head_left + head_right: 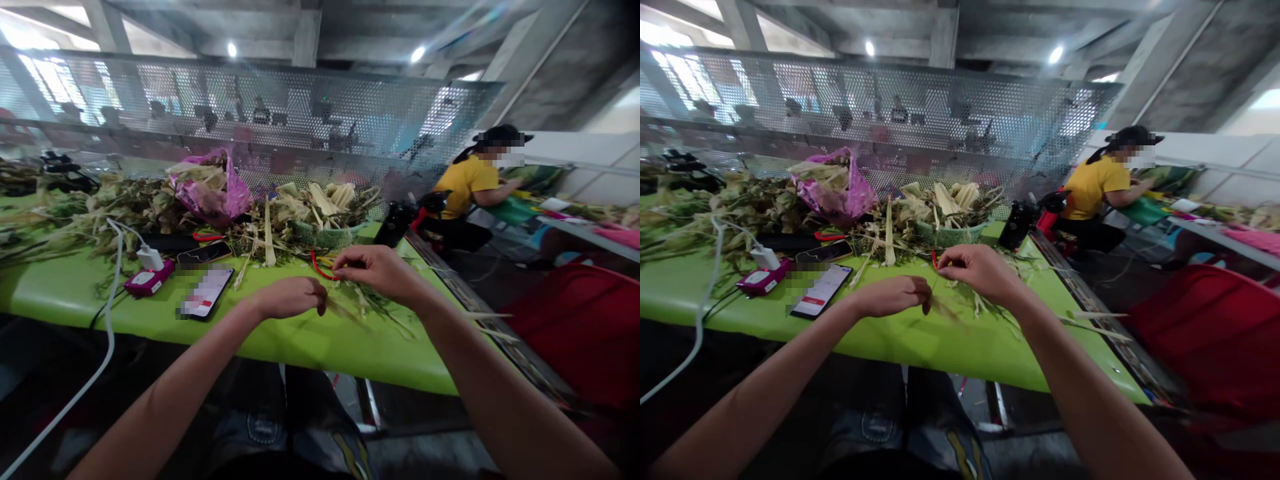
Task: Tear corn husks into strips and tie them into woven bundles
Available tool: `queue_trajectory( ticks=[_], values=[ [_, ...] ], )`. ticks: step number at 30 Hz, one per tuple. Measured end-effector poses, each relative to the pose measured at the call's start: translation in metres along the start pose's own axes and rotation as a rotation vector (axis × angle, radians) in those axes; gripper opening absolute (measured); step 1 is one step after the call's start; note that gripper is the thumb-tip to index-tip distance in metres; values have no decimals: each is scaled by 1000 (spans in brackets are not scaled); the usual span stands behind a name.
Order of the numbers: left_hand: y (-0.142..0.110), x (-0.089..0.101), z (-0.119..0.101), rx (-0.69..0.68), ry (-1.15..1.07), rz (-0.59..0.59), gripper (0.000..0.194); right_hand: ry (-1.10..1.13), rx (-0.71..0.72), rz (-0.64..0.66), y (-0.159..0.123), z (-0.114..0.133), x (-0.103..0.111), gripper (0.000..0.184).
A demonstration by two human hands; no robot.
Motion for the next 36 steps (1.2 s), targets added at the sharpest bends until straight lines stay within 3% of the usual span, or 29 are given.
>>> queue_trajectory(
  ticks=[3,6,9,12,15,18,24,28,31,34,36],
  values=[
    [-5,1,-5,-21,-241,40,24,267,-42,31,1,-14,-8,26],
    [-7,0,8,94,-544,-112,22,393,-73,-64,-4,-26,-19,28],
    [-4,-3,26,192,-729,-284,19,334,-118,-156,-12,-30,-29,25],
    [2,-9,37,277,-755,-362,16,163,-27,-153,-19,-23,-39,20],
    [9,-16,41,358,-680,-425,13,-145,115,-162,-22,-9,-49,18],
    [14,-20,42,420,-436,-514,12,-390,188,-153,-23,2,-57,19],
    [9,-21,35,321,42,-590,19,-423,257,-96,-24,10,-59,23],
    [1,-20,30,220,297,-572,16,-236,214,-142,-26,2,-53,19],
    [-1,-21,30,166,407,-473,19,106,38,-101,-25,-15,-50,20],
    [-2,-23,29,87,338,-312,17,311,-95,-99,-22,-32,-46,23],
    [-3,-25,27,21,155,-190,13,353,-117,-137,-20,-39,-42,25]
  ],
)
Point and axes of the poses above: each hand's wrist, its own y-axis towards the middle knuckle, its own x-axis out of the back of the hand, z = x × y, the point moved 2 cm from there along y, towards the middle knuckle, and after that the axes turned 11 degrees about y, right-handed, at the moved point
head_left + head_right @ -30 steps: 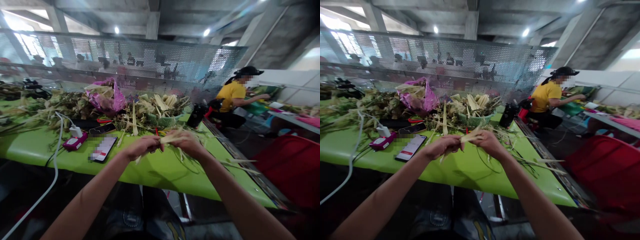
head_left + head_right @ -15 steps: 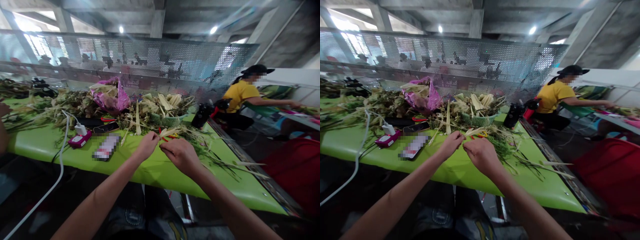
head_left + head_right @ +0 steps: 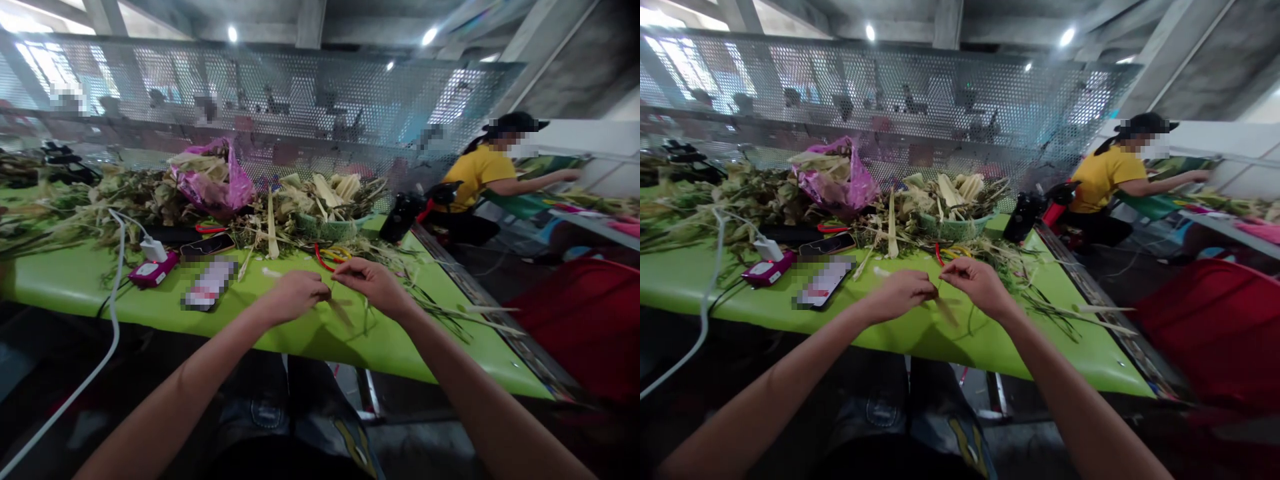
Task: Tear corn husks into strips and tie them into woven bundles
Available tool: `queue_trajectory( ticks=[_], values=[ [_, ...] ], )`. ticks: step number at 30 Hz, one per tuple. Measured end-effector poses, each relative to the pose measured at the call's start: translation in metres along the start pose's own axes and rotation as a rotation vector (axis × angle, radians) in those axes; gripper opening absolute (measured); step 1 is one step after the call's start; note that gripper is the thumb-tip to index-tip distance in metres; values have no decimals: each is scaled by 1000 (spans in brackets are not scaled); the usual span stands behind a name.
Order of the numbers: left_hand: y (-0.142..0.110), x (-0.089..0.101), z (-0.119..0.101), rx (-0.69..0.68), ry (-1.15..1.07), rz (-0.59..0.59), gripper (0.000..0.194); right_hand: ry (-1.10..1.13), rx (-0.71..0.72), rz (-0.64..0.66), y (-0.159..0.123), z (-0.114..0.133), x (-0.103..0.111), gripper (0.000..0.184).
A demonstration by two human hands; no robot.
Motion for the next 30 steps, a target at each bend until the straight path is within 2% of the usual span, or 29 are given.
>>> queue_trajectory(
  ticks=[2,3,6,9,13,18,23,25,27,30],
  values=[
    [-1,0,-2,29,-260,44,11,52,-24,-33,3,-4,2,28],
    [-2,1,-1,83,-396,17,13,84,-31,-50,3,-5,1,29],
    [-1,3,3,283,-697,-183,18,125,-23,-125,2,-7,-7,29],
    [1,0,9,422,-777,-308,14,9,57,-149,-4,-5,-19,23],
    [7,-6,15,497,-656,-374,11,-311,239,-155,-13,5,-31,23],
    [11,-12,17,421,-355,-407,14,-664,314,-85,-19,13,-41,27],
    [1,-10,9,180,66,-360,13,-747,383,-24,-20,23,-35,26],
    [-3,-8,5,103,195,-278,16,-704,375,-21,-17,25,-25,24],
    [-6,-6,4,51,191,-160,15,-577,328,-18,-11,22,-13,21],
    [-6,-3,5,44,-113,-39,11,-248,177,-25,-2,7,1,20]
  ],
)
Point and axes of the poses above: each hand's wrist, its own y-axis towards the middle knuckle, its own x-axis out of the back of the hand, z = x × y, the point moved 2 cm from there along y, towards the middle knuckle, and after that the axes turned 11 degrees about y, right-handed, at the moved point
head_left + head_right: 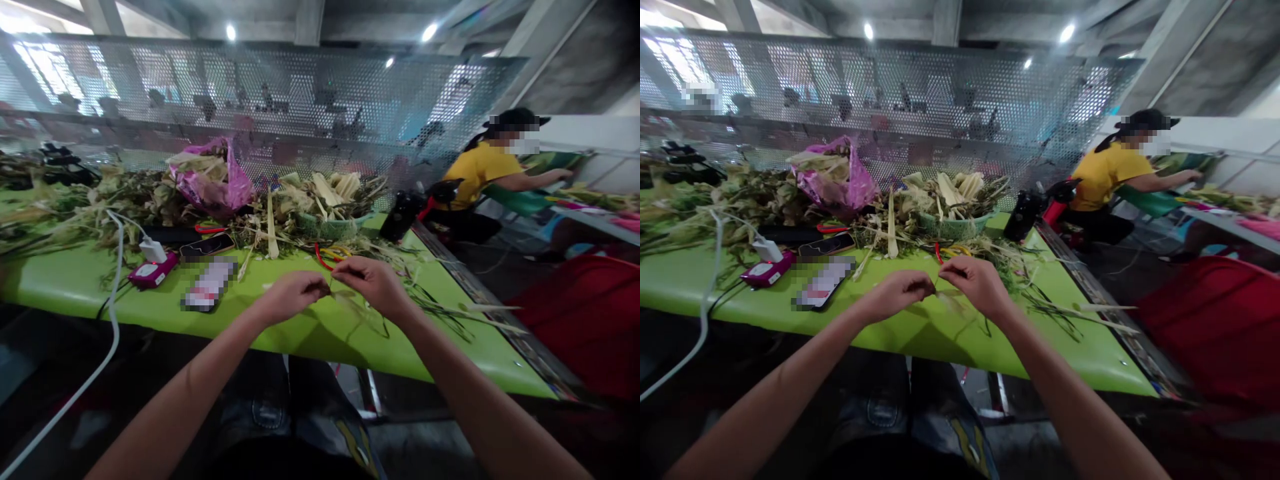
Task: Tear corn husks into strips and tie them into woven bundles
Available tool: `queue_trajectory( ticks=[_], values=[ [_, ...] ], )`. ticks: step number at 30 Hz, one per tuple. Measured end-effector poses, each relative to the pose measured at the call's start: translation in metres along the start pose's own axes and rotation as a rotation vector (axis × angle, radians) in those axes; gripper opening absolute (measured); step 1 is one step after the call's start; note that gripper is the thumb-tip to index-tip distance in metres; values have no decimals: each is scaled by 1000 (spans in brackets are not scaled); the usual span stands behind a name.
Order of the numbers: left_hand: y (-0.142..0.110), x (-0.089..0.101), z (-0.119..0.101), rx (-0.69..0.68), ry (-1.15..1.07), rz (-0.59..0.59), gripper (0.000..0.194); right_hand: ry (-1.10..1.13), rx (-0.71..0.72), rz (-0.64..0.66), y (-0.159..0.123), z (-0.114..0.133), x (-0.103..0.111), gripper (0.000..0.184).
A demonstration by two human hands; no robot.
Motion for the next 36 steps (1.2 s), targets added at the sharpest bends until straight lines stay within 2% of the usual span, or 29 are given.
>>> queue_trajectory(
  ticks=[1,3,5,7,10,13,18,20,21,22,24,26,28,30,33,36],
  values=[
    [1,1,1,32,-139,-6,12,106,-57,-17,1,-6,0,22],
    [3,1,4,129,-385,-93,17,249,-114,-63,0,-15,-4,25],
    [5,-1,8,229,-529,-223,19,258,-111,-106,-4,-17,-13,24],
    [9,-4,11,302,-565,-327,18,168,-86,-107,-9,-12,-23,20],
    [13,-10,16,367,-479,-406,15,17,12,-110,-16,0,-35,18],
    [16,-15,20,360,-317,-425,13,-153,105,-115,-20,9,-41,20],
    [13,-19,19,221,93,-458,15,-345,160,-37,-17,15,-40,23],
    [10,-17,16,144,229,-413,15,-335,171,15,-13,16,-32,22],
    [8,-15,14,96,250,-349,15,-301,169,36,-10,15,-26,21],
    [6,-13,11,50,223,-253,15,-248,154,44,-8,14,-19,19],
    [4,-10,7,18,22,-47,11,-93,75,23,-3,8,-7,17],
    [2,-8,4,65,-272,46,11,101,-47,-5,0,-2,-2,18],
    [2,-6,2,142,-519,-8,17,285,-131,-38,0,-10,-5,21],
    [3,-7,4,224,-655,-141,21,392,-142,-95,-2,-15,-14,22],
    [5,-11,10,341,-676,-315,18,342,-120,-159,-8,-15,-30,18],
    [9,-14,15,377,-619,-366,14,204,-73,-187,-13,-9,-40,17]
  ],
)
Point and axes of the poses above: each hand's wrist, its own y-axis towards the middle knuckle, its own x-axis out of the back of the hand, z = x × y, the point moved 2 cm from there along y, towards the middle knuckle, and after that the axes turned 11 degrees about y, right-handed, at the moved point
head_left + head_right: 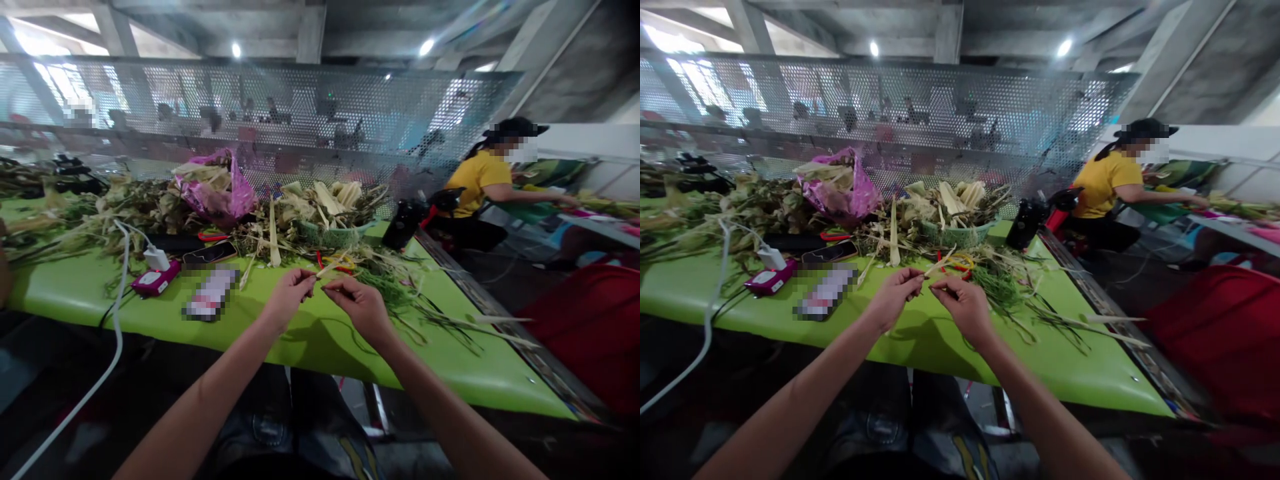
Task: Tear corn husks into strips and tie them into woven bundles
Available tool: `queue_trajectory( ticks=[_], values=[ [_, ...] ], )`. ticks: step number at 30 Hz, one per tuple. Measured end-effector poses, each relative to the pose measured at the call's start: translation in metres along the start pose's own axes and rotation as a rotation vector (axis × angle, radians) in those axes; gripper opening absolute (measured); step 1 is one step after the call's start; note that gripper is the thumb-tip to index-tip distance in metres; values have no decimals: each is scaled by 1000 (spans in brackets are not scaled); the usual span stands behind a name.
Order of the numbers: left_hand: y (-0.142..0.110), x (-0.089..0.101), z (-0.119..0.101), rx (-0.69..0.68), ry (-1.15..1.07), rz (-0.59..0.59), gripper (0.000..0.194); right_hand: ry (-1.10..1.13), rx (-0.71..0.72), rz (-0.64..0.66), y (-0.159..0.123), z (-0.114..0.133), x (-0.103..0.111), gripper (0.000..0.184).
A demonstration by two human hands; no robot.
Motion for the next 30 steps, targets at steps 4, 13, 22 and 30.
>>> queue_trajectory(
  ticks=[4,13,22,30],
  values=[
    [4,-5,4,-27,77,-57,12,-112,99,-19,-7,6,-7,16],
    [6,-14,8,96,-143,-75,17,-374,141,74,10,4,12,13],
    [6,-23,12,291,-500,-21,22,417,-402,-11,11,-2,-2,27],
    [13,-21,19,299,-541,-26,22,485,-458,20,23,-20,-10,24]
  ],
)
Point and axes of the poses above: each hand's wrist, its own y-axis towards the middle knuckle, its own x-axis out of the back of the hand, z = x × y, the point moved 2 cm from there along y, towards the middle knuckle, and after that the axes turned 11 degrees about y, right-handed, at the moved point
